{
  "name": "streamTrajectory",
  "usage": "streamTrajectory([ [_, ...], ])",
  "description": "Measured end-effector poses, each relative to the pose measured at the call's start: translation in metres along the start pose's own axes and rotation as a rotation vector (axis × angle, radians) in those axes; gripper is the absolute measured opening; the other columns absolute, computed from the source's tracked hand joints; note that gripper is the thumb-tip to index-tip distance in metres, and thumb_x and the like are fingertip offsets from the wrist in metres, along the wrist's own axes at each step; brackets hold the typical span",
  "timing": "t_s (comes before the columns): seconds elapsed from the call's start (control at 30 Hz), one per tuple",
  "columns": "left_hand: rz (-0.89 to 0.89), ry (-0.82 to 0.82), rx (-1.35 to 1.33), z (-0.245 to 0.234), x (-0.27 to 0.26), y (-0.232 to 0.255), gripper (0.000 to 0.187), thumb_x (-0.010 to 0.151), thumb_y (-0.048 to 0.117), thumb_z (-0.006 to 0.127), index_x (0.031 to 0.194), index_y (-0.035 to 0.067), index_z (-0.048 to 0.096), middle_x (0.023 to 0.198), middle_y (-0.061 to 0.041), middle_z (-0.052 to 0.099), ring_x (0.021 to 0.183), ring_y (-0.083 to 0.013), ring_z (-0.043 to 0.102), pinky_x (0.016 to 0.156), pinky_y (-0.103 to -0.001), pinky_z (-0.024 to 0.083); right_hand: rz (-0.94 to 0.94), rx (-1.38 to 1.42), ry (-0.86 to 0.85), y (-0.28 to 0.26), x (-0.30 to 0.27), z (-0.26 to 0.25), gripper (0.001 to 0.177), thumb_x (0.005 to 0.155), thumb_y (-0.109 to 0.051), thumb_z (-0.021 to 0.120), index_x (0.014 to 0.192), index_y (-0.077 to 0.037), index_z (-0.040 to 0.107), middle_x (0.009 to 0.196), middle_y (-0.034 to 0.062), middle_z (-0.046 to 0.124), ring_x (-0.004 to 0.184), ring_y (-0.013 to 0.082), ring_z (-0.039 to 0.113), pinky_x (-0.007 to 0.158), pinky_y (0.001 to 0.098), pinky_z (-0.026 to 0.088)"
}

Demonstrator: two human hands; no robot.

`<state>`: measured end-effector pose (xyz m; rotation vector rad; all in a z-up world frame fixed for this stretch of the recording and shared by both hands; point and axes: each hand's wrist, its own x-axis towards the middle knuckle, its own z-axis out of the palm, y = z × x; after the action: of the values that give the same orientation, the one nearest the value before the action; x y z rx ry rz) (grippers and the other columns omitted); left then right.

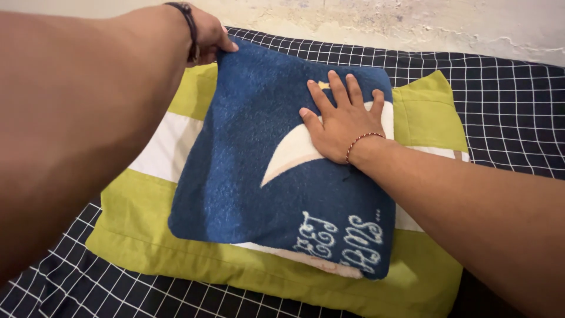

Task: Fold a blue blanket and place it neatly on top of a pillow on a bed.

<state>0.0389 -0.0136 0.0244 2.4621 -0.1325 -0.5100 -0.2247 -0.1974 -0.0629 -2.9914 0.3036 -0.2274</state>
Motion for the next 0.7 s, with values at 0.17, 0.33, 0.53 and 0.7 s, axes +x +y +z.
streamTrajectory([
  [0.17,-0.055,-0.035,-0.355,-0.006,0.1,-0.025,0.022,0.089,0.012,0.079,0.084,0.02,0.059,0.066,0.008,0.051,0.055,-0.0045,0.044,0.047,-0.02,0.037,0.001,0.003,0.0,-0.001,0.0,-0.001,0.068,0.098,-0.059,0.028,0.16,-0.033,0.02,0.169,0.0053,0.008,0.155,0.0307,0.003,0.115,0.0686,0.002],
  [0.33,-0.012,0.297,-0.922,0.017,0.019,-0.021,0.01,0.086,-0.001,0.075,0.091,0.007,0.072,0.079,-0.004,0.076,0.067,-0.0134,0.072,0.05,-0.023,0.055,-0.002,0.003,0.009,0.001,0.0,0.001,0.068,0.098,-0.059,0.029,0.16,-0.032,0.021,0.17,0.0059,0.009,0.155,0.0311,0.004,0.116,0.0687,0.002],
  [0.53,0.816,0.91,0.081,0.08,-0.072,-0.029,0.035,0.085,0.027,0.079,0.116,0.01,0.071,0.111,-0.022,0.07,0.107,-0.0433,0.063,0.092,-0.05,0.047,-0.03,-0.011,0.043,-0.001,0.006,0.001,0.068,0.097,-0.059,0.031,0.159,-0.031,0.025,0.168,0.0071,0.011,0.154,0.0312,0.007,0.114,0.0691,0.004],
  [0.7,0.587,0.281,0.573,0.104,-0.105,-0.045,0.073,0.094,0.069,0.043,0.157,0.036,0.027,0.167,-0.01,0.016,0.153,-0.0357,0.014,0.119,-0.055,0.016,-0.035,0.035,-0.038,0.017,0.013,-0.009,0.064,0.099,-0.06,0.028,0.157,-0.033,0.033,0.17,-0.0003,0.02,0.156,0.0215,0.018,0.119,0.0676,0.008],
])
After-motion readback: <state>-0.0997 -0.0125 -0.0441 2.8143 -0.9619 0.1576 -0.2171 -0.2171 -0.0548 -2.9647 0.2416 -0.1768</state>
